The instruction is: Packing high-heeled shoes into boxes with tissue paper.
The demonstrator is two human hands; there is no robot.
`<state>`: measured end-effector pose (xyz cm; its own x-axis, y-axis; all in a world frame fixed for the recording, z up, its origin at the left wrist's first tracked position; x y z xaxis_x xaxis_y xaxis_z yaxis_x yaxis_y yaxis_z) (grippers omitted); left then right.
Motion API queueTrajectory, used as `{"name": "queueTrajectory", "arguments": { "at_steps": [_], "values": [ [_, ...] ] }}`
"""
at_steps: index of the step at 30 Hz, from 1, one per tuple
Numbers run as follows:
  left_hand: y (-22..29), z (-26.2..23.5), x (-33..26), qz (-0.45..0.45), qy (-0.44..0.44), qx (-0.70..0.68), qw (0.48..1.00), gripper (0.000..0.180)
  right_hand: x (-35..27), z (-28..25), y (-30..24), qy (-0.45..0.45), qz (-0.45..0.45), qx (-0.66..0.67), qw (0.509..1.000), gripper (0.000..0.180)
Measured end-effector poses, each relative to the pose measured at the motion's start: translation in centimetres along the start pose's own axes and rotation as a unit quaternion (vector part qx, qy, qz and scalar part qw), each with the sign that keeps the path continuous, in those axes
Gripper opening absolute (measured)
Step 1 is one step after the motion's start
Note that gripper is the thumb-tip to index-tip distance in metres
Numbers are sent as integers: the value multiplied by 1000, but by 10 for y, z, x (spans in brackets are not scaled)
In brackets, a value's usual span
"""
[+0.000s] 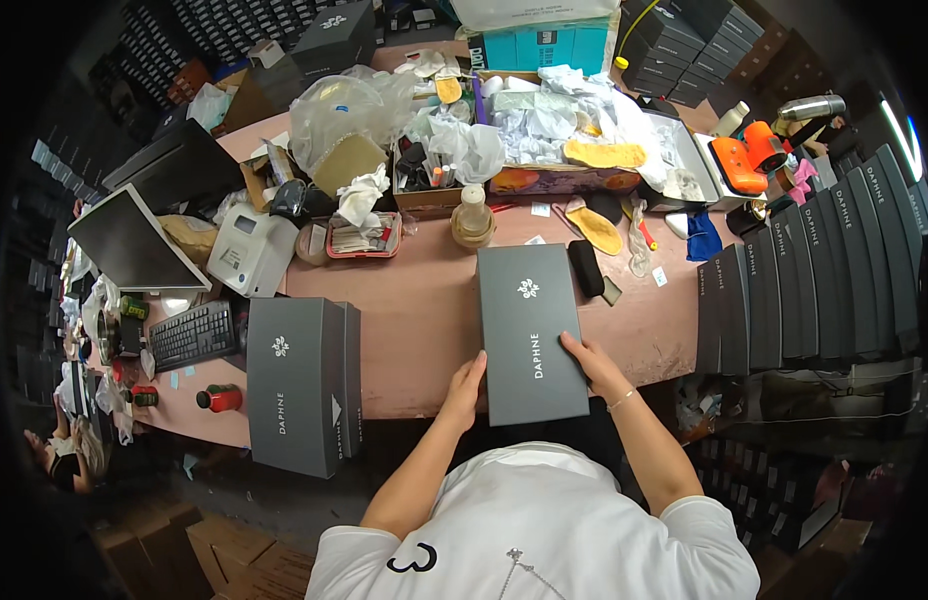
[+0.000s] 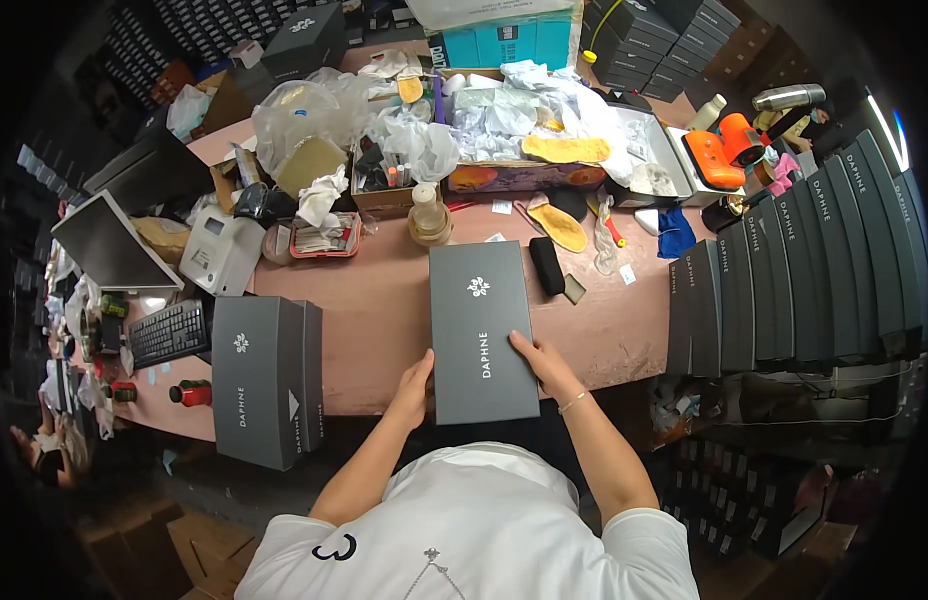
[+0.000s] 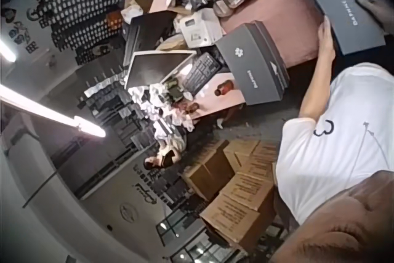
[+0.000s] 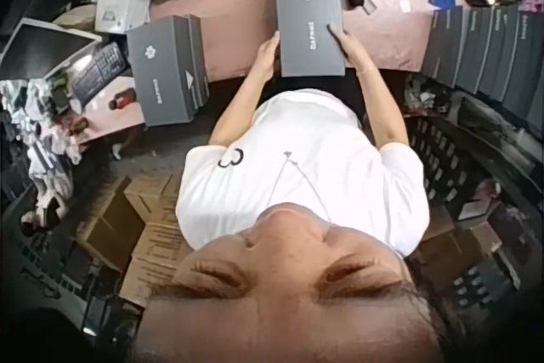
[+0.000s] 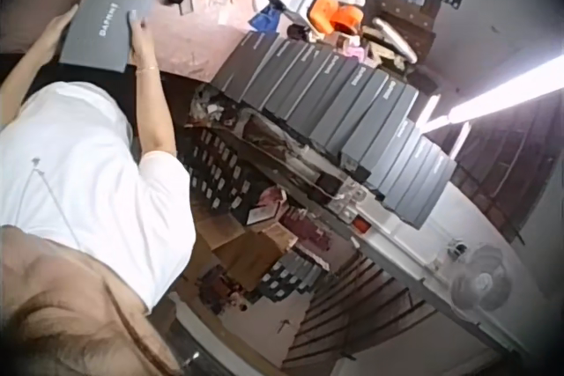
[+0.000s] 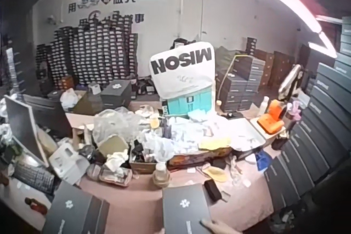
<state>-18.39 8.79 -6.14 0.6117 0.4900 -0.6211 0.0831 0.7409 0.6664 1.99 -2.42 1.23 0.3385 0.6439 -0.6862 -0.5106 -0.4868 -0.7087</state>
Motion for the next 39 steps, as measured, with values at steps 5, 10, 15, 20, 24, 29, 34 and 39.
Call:
{"name": "queueTrajectory", "arguments": {
  "at_steps": [5,10,15,20,24,29,34,39],
  "values": [
    [36,-49,-34,214,67,201,954,67,-41,50,-10,-27,-146,-250,957,56],
    [106,-105,-41,189,138,288,929,62,-31,80,15,20,-362,-535,763,80],
    [87,-142,-14,266,303,509,760,53,30,-11,53,190,-322,-655,657,39],
    [84,-44,-59,345,40,555,756,23,-1,18,15,131,-266,-534,792,18],
    [-8,59,-69,395,-290,534,689,28,-14,120,-5,-76,-347,-432,829,24],
    [-5,55,-9,419,29,403,813,45,-49,140,-8,-201,-488,-356,771,36],
    [-6,-17,17,258,171,317,896,49,11,49,47,35,-271,-573,773,31],
    [24,33,-19,329,53,221,917,60,74,41,87,102,-265,-609,740,20]
  ]
}}
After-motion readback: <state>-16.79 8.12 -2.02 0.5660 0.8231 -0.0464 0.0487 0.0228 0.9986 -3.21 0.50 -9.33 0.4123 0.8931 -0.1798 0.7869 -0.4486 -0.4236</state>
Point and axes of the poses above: each hand's wrist, its own x-axis towards the middle knuckle, its own z-axis out of the palm, y = z × x, the point moved 1 cm from there along x, towards the middle knuckle, and after that the axes turned 1 degree about x, right-handed, at the moved point
